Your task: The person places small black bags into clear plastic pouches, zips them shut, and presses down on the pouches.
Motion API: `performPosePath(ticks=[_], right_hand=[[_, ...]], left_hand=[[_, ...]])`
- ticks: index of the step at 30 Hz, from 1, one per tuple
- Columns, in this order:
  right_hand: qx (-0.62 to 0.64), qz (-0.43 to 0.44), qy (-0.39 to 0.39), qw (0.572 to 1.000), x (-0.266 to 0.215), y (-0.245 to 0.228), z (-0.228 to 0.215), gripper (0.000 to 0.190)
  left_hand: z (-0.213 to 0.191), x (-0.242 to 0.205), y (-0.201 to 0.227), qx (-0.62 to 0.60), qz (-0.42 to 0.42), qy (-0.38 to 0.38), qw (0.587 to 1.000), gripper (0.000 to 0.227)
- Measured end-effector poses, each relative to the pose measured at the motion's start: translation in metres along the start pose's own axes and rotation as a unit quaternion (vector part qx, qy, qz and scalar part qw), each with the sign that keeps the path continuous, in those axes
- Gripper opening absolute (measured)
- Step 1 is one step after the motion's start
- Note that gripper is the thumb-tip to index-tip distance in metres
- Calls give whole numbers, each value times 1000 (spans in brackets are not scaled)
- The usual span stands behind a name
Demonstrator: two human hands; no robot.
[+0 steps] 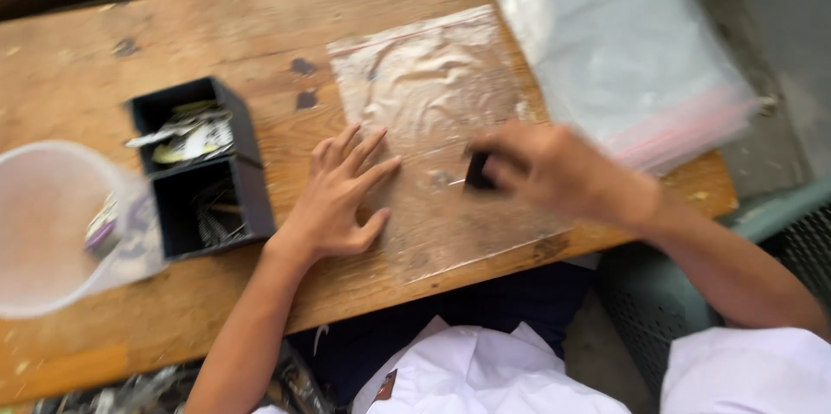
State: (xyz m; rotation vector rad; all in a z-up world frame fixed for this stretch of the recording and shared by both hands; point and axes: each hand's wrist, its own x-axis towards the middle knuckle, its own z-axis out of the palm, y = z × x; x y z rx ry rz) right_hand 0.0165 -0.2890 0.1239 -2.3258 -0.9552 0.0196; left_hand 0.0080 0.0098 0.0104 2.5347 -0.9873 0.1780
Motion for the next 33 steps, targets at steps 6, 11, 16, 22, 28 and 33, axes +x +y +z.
performPosePath(ticks=[6,11,16,22,28,33], right_hand=[[-149,299,178,926,-49,152,-37,34],[-237,201,219,925,-47,149,-34,37],[-54,21,175,983,-36,131,-15,30],[432,29,-45,900,-31,70,-7,71],[473,149,-76,865,-35,70,15,23],[483,342,-22,806,-26,77,41,24]], left_hand=[[13,4,1,-52,17,10,998,27],[-1,23,18,-143,21,31,989,4],[-11,25,26,-344,-133,135,920,8],[-23,47,10,-732,-235,263,584,9],[-42,73,0,-764,-400,256,436,16],[-33,64,-4,-356,-285,484,747,51]])
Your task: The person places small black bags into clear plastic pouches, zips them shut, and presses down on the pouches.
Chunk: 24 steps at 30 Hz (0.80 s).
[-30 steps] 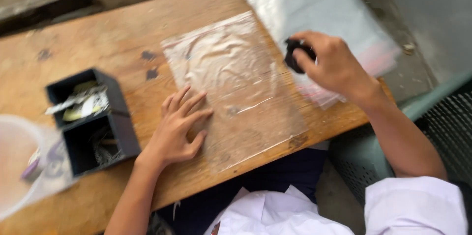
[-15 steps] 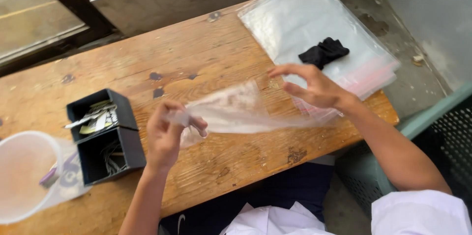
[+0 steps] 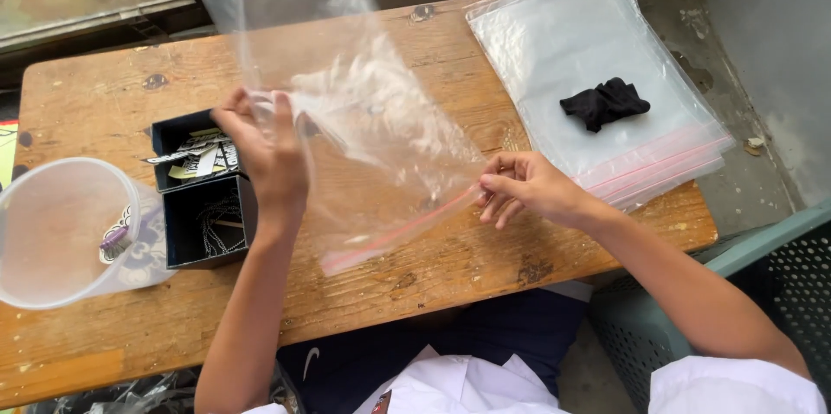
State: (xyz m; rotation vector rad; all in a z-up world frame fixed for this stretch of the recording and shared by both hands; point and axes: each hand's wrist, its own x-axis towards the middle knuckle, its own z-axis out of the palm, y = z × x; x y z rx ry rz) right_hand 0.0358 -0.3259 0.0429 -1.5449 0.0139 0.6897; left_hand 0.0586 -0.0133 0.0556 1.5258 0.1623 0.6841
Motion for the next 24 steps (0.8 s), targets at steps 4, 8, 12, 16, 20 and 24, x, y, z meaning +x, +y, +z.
performPosePath(ticks=[4,8,12,16,20,24], right_hand=[[2,14,14,1000,11,21,5,18],[-52,27,76,995,2,8,12,17],[-140,63,151,976,-29,-31,21,18],[-313,137,109,934,-41,-48,20,19],[-539,166,31,825,-46,-45,14,32],[-684,130,72,714,-51,-38,11,48]], left_hand=[[-25,-5,-8,193,48,-75,977,68],[-37,-14,-24,349,200,-68,913,71],[-33,-68,-4,212,182,-336,899,14],[-33,-106,-14,278,213,-477,806,28],[-34,-113,-15,296,272,-471,785,30],[-32,-116,-20,296,309,-453,782,21]])
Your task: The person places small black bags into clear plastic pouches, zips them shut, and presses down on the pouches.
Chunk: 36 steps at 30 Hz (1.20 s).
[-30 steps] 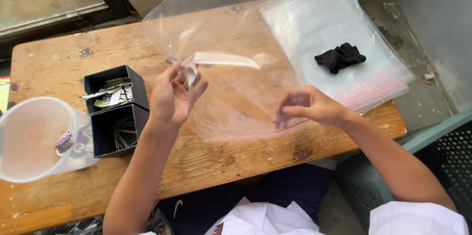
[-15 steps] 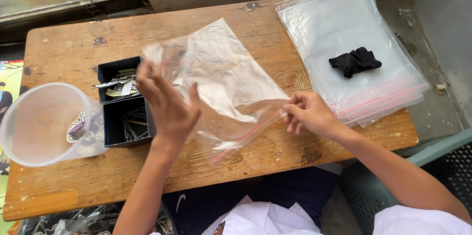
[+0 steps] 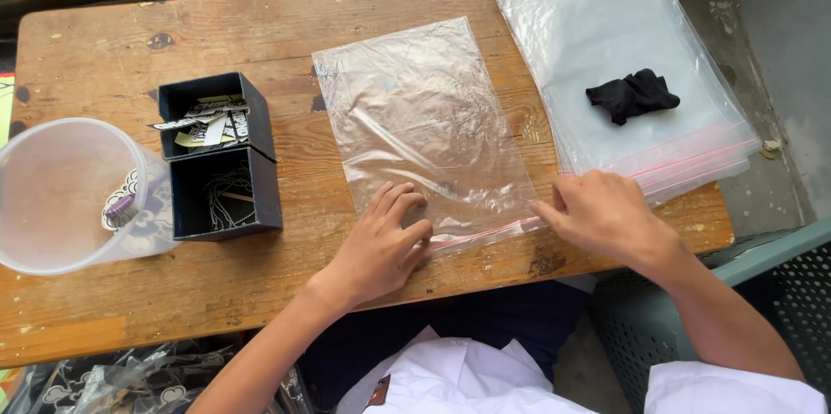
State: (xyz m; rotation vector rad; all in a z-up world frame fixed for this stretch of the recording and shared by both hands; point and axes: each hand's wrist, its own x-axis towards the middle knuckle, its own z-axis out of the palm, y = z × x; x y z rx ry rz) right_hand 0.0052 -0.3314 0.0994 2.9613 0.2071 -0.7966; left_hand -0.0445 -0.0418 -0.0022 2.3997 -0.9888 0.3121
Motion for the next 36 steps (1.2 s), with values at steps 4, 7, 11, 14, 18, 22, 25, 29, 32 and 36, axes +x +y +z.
performPosePath(ticks=[4,7,11,14,18,22,25,29,32,36], right_hand=[[24,-155,183,970,4,-11,15,37],[50,-363,257,894,16,-20,35,38],[-35,-371,416,830,30,-13,56,13],[-41,-350,484,801,25,-13,48,6],[-61,-346,492,797,10,-11,36,9],[-64,-356,482,798,8,-5,35,12],[-101,-355,444,816,3,-7,31,18],[-150,-255,325,898,7,3,36,21],[-138,-260,320,901,10,9,41,22],[-95,-247,329,906,4,9,42,11]], left_hand=[[-3,7,4,4,-5,24,1000,14],[-9,13,8,28,13,92,995,11],[-14,14,15,78,53,171,981,13],[-24,15,29,122,34,157,980,32],[-5,0,26,188,-61,123,973,36],[-10,-10,30,217,-74,112,967,40],[-13,-19,30,252,-79,80,961,29],[-20,-32,35,306,-125,-31,943,44],[-27,-32,41,312,-159,-82,933,40],[-34,-23,44,117,-364,-171,908,61]])
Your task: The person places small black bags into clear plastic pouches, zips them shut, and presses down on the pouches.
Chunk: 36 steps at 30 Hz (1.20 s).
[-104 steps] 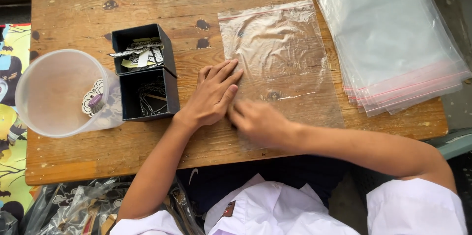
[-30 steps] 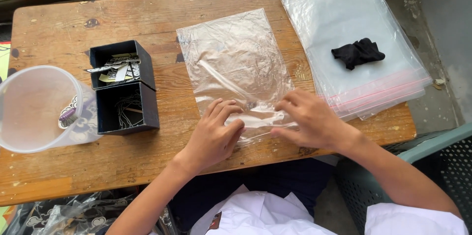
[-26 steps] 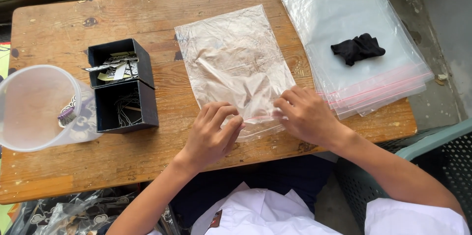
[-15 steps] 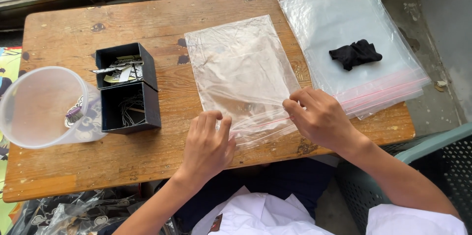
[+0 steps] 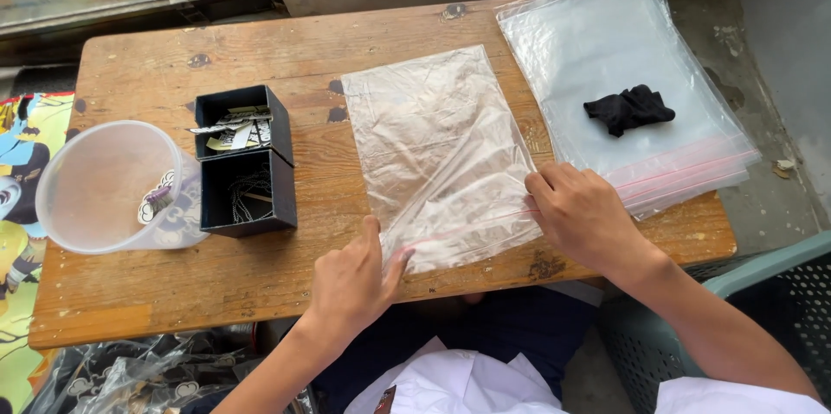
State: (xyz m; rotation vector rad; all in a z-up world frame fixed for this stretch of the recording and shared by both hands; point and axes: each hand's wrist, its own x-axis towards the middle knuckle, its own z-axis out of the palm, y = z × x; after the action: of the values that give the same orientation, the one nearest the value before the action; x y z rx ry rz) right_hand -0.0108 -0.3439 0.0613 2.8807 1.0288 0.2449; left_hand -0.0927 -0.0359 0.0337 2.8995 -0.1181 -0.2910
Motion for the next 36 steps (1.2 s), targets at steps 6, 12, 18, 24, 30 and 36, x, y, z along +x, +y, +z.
performPosePath(ticks=[6,12,18,24,30,36], right_hand=[[33,75,1,997,-17,0,13,11],[37,79,-48,995,-24,4,30,41],[280,72,-82,954,-82,9,-29,57],[262,311,54,912,-222,30,-76,22],[247,679,-65,689,-390,22,-56,25],[390,728,-135,547,-509,-7,48,43]], left_hand=[[25,0,-8,51,44,86,994,49],[24,-2,3,184,98,192,959,36],[-33,0,39,40,102,-36,993,79],[-55,18,146,-103,392,25,914,35],[-24,27,299,-192,590,-97,778,11],[104,51,440,85,560,-292,771,31]])
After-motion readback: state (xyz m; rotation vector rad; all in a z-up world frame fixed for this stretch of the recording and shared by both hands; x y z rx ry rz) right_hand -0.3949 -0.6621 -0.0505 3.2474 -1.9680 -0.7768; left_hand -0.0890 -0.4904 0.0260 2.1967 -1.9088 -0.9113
